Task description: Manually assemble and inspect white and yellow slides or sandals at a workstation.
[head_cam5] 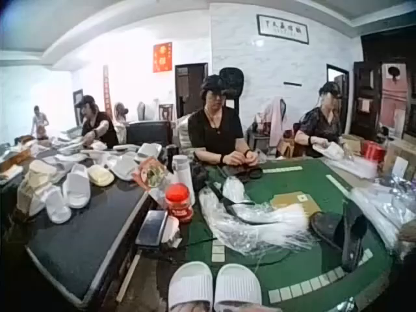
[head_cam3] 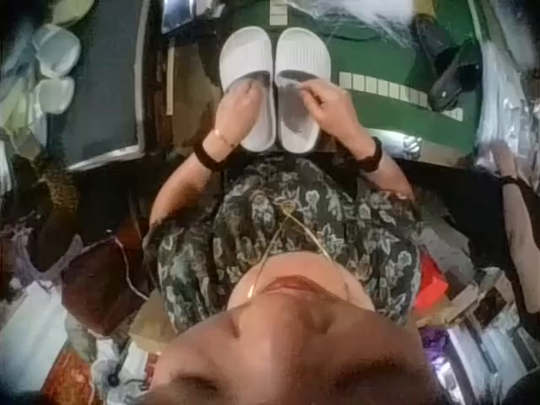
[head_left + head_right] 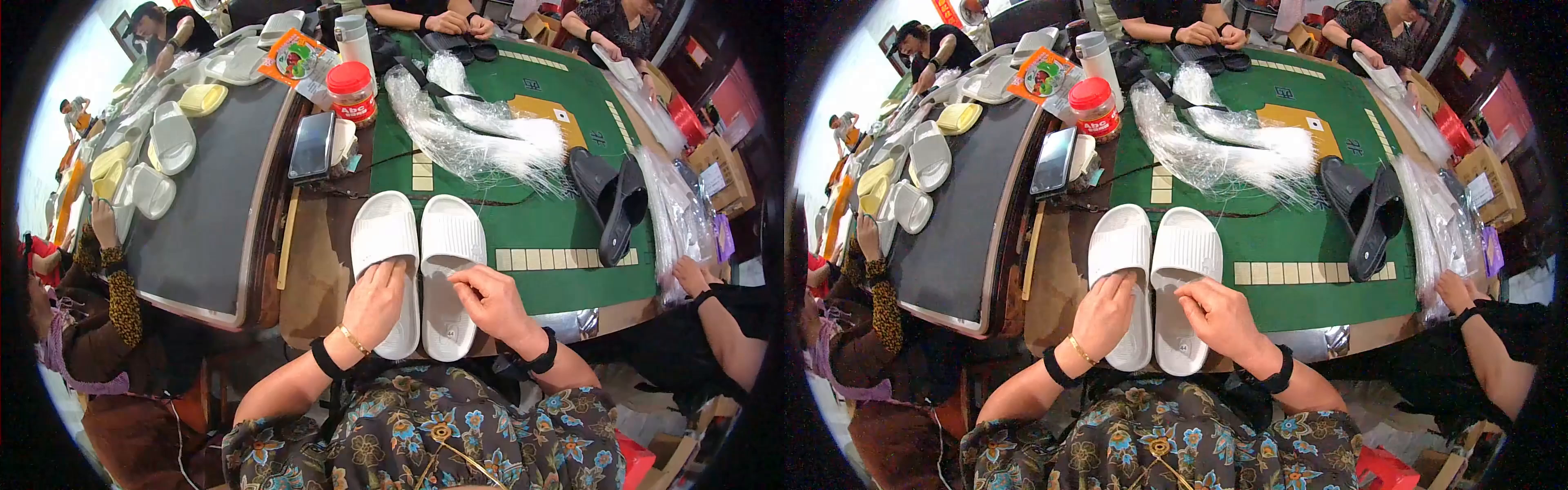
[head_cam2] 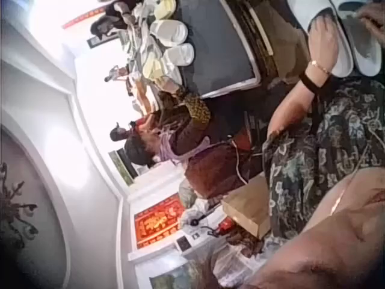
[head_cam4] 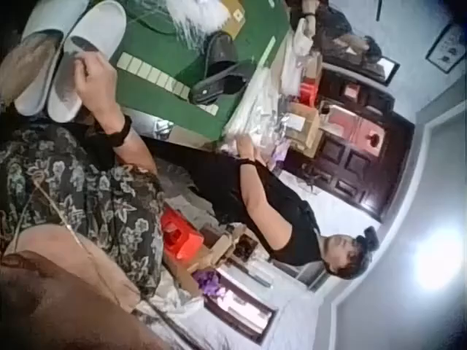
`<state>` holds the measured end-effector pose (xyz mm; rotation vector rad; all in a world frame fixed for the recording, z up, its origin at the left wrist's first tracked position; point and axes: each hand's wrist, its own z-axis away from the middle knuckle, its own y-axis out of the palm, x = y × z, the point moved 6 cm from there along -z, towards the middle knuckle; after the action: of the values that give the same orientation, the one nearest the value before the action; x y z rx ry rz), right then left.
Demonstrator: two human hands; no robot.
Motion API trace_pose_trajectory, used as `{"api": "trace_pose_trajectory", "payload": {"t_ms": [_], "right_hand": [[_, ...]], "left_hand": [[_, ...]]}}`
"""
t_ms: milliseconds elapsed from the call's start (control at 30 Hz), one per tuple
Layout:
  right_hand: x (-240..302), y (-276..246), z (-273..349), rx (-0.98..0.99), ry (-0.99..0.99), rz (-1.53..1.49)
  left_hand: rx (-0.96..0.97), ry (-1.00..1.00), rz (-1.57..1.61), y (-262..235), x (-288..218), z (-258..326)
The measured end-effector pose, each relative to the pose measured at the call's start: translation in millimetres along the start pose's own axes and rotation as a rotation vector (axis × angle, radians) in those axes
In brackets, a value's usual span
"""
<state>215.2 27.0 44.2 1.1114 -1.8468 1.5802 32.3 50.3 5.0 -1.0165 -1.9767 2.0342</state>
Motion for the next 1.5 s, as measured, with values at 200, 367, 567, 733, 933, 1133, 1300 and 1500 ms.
{"api": "trace_pose_trajectory", "payload": {"t_ms": [200,367,567,733,933,1133,1300,1500], "right_hand": [[8.9,5.1,-6.0,0.018,-0.040,-0.002],[-4.5,-10.5,-15.2,-0.058,0.011,0.015],[-31.2,-37.7,-28.6,-0.203,0.092,-0.026],[-70.7,-52.5,-38.2,-0.234,0.194,0.078],[-94.0,-48.3,-71.5,-0.125,0.372,0.270],[0.8,-25.4,-46.9,-0.108,-0.118,0.140],[42.9,58.2,-16.1,0.129,-0.297,0.341],[28.0,110.1,-28.4,0.196,-0.192,0.668]], "left_hand": [[-0.165,0.004,-0.047,-3.5,3.3,2.1],[-0.154,-0.021,-0.087,-4.2,5.9,4.2],[-0.284,0.131,-0.049,-25.7,-2.9,16.3],[-0.486,0.013,0.084,-63.5,15.1,10.3],[-0.351,-0.197,0.097,-68.5,66.1,-41.7],[-0.282,-0.233,0.120,-84.5,44.7,-38.8],[-0.277,-0.252,0.138,-64.8,80.7,-38.7],[-0.185,-0.281,0.340,-28.9,115.4,-45.4]]}}
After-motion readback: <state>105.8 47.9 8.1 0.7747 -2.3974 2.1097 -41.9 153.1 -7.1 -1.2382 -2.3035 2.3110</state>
